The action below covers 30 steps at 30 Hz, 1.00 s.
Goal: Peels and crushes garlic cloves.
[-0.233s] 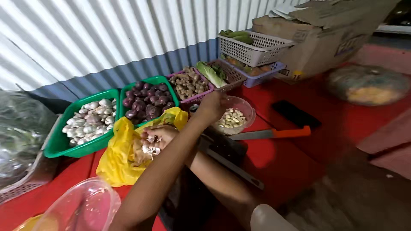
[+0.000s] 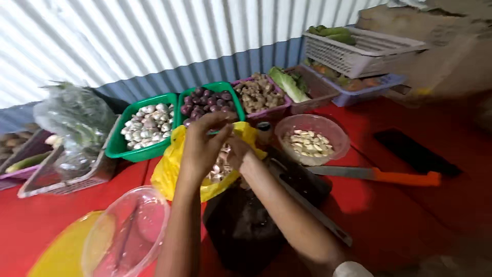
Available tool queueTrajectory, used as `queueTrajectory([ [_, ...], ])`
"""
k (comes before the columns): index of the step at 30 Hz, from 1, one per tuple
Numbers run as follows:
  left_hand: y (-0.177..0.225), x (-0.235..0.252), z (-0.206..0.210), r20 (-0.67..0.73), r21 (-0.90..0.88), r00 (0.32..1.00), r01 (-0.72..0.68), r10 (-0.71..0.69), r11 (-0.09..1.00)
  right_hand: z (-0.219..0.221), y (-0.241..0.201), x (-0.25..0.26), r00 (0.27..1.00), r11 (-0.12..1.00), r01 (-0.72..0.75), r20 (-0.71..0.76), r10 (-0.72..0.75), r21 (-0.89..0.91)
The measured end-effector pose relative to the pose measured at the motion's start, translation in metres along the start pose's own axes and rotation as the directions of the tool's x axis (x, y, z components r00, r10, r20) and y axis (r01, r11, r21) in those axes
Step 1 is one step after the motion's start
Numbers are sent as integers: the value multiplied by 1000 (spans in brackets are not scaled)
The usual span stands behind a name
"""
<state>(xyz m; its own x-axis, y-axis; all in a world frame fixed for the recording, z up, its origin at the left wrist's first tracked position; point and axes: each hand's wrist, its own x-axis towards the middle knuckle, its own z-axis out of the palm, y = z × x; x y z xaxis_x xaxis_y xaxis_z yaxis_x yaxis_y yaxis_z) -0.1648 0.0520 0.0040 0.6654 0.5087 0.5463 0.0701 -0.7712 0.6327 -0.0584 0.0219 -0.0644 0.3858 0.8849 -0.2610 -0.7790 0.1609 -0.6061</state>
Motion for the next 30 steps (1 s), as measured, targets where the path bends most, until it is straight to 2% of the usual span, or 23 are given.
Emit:
queueTrajectory([
  [2, -34, -23, -19, -99, 16, 966, 240, -237, 971, 4, 5, 1, 998, 999, 46, 33, -45, -22],
  [3, -46, -30, -21, -69, -2, 940, 336, -335, 942, 5, 7, 1, 995, 996, 81, 59, -79, -36],
  [5, -59, -37, -12, 30, -58, 910, 415, -413, 908, 6, 11, 1, 988, 985, 140, 85, -131, -105],
  [8, -69, -37, 0, 15, -132, 923, 384, -385, 914, 6, 17, -2, 961, 940, 260, 152, -230, -219],
  [10, -73, -36, -2, 16, -227, 934, 352, -358, 908, 4, 15, -3, 935, 921, 320, 229, -270, -221],
  [13, -75, -35, -7, 17, -378, 948, 300, -318, 876, 4, 10, -4, 919, 923, 331, 288, -269, -196],
  [15, -76, -37, -8, -10, -426, 949, 281, -315, 860, 4, 9, -8, 922, 908, 336, 287, -262, -251],
  [18, -77, -38, -8, -90, -419, 952, 230, -293, 878, 0, 11, -7, 897, 761, 439, 274, -346, -477],
  [21, -77, -37, -7, -47, -369, 956, 253, -290, 894, -2, 15, -5, 872, 641, 488, 304, -384, -592],
  [23, -76, -37, -4, 7, -333, 958, 274, -288, 902, -1, 18, -5, 877, 654, 480, 291, -383, -585],
  [26, -72, -39, -4, 59, -279, 969, 245, -238, 928, 2, 18, -8, 909, 780, 417, 229, -349, -468],
  [28, -69, -39, -5, 49, -252, 975, 221, -216, 942, 5, 14, -11, 931, 856, 360, 199, -305, -372],
  [30, -69, -39, -6, 34, -255, 974, 226, -225, 940, 5, 12, -12, 934, 882, 347, 202, -294, -320],
])
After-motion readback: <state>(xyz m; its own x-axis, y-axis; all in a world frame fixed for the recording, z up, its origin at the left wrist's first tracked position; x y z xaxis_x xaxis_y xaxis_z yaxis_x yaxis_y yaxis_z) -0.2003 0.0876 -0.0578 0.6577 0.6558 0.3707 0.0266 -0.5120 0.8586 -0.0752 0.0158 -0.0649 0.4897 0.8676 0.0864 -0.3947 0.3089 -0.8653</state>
